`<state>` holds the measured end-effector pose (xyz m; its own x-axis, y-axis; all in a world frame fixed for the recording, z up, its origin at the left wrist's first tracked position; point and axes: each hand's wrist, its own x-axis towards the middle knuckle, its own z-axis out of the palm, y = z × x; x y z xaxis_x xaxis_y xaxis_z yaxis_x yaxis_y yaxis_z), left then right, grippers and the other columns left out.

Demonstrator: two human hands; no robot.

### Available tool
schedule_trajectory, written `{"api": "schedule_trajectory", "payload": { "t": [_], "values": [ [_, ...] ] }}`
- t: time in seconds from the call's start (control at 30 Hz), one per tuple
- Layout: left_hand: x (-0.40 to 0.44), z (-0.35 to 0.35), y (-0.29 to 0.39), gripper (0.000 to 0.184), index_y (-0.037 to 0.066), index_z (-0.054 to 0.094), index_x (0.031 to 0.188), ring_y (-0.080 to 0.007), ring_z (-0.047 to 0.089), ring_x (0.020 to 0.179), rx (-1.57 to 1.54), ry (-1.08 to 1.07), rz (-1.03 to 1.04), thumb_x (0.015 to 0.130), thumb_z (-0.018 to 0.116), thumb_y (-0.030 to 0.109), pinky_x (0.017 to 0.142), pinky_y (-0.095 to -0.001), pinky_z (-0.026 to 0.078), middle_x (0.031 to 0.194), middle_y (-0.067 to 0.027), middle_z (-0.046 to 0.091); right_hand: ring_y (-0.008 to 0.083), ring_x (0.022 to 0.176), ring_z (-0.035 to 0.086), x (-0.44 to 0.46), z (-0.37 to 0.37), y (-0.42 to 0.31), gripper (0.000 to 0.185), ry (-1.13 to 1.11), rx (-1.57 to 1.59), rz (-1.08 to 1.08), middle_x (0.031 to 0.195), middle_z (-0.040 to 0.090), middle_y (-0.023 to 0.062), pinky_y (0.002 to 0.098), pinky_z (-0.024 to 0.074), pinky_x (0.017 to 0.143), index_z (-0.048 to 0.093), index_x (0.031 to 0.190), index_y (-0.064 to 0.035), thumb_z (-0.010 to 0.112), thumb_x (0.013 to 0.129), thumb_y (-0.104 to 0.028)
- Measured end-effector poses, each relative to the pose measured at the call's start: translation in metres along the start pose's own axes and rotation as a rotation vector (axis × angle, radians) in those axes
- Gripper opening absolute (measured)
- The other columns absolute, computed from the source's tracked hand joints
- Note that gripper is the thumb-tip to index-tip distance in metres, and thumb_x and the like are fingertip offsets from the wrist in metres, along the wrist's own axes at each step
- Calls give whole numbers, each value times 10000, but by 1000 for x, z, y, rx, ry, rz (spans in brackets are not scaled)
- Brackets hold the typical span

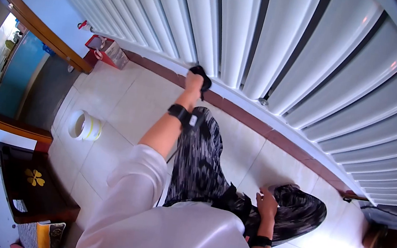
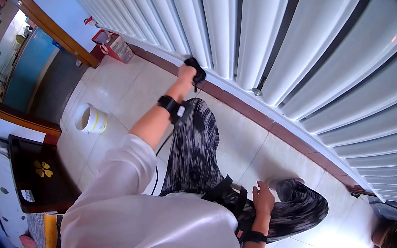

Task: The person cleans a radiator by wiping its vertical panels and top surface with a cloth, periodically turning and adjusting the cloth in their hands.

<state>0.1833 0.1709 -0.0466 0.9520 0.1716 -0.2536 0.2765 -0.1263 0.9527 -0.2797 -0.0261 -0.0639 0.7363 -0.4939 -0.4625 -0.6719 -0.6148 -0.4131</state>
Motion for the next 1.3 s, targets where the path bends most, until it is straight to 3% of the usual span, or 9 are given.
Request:
{"api": "schedule_trajectory", "payload": {
  "t": [0.27, 0.43, 0.63, 0.67, 0.7, 0.8, 1.0, 1.2, 1.3],
  "values": [
    [-84, 49, -4, 620, 0, 158, 1421, -317, 533, 1061, 66, -401, -140, 848, 389, 52, 832, -361, 438, 1240, -230, 477, 277, 893, 641, 4, 0, 0, 327, -3, -25, -12, 984, 666, 91, 383, 493, 799, 586, 1138, -169, 589, 833, -285],
    [-123, 54, -2, 230, -1, 534, 829, -190, 544, 709, -34, -737, -10, 636, 428, -65, 641, -317, 441, 733, -61, 549, 275, 888, 636, 5, 3, 1, 318, 52, -17, -40, 1001, 660, 89, 385, 493, 782, 611, 1098, -136, 599, 817, -284],
    [-210, 64, 12, 510, -13, 505, 1196, -186, 559, 946, 37, -1257, -275, 688, 480, -52, 807, -270, 443, 1065, -48, 570, 218, 897, 648, 11, 4, 11, 345, 198, 529, -176, 1039, 652, 86, 315, 495, 756, 576, 1153, -95, 600, 846, -251],
    [-222, 70, 3, 491, -19, 482, 1224, -204, 555, 964, -24, -1310, 244, 734, 499, -15, 813, -292, 448, 1087, -83, 588, 197, 949, 629, 15, -2, 14, 376, 106, 992, -17, 1100, 630, 74, 289, 484, 773, 543, 1205, -70, 584, 876, -248],
    [-236, 66, 14, 466, 2, 465, 1243, -267, 579, 995, 472, -1237, 460, 786, 545, 50, 810, -321, 458, 1119, -136, 603, 195, 1055, 582, 1, -32, -2, 443, 111, 1260, 13, 1207, 570, 77, 308, 460, 840, 484, 1268, -46, 554, 903, -288],
    [-283, 61, 33, 364, 100, 589, 1086, -324, 572, 1014, 306, -1188, 1080, 759, 565, -59, 789, -381, 476, 1127, -119, 586, 229, 1299, 353, -13, -66, -8, 624, 195, 1469, -174, 1426, 342, 99, 365, 305, 1031, 271, 1414, -46, 536, 917, -316],
    [-295, 69, 21, 279, 12, 545, 1143, -181, 579, 942, 55, -1350, 90, 891, 561, 130, 802, -261, 448, 1019, -110, 620, 158, 1206, 425, -8, -82, -29, 553, 22, 1370, -384, 1282, 484, 69, 287, 295, 1027, 399, 1327, -11, 632, 860, -191],
    [-267, 58, 5, 409, 21, 454, 1263, -244, 569, 1037, 348, -1096, 718, 891, 572, 141, 836, -321, 467, 1169, -153, 554, 137, 899, 619, 6, -60, -35, 344, -182, 1832, -16, 978, 637, 34, 288, 492, 816, 566, 1114, -32, 641, 841, -227],
    [-254, 42, 74, 420, 26, 454, 1275, -279, 494, 1172, 373, -865, 1206, 875, 565, 94, 905, -354, 451, 1259, -174, 498, 125, 850, 615, 13, -113, -9, 336, 335, 1754, -142, 984, 632, 47, 292, 483, 768, 591, 1081, -41, 675, 807, -216]
  ]
}}
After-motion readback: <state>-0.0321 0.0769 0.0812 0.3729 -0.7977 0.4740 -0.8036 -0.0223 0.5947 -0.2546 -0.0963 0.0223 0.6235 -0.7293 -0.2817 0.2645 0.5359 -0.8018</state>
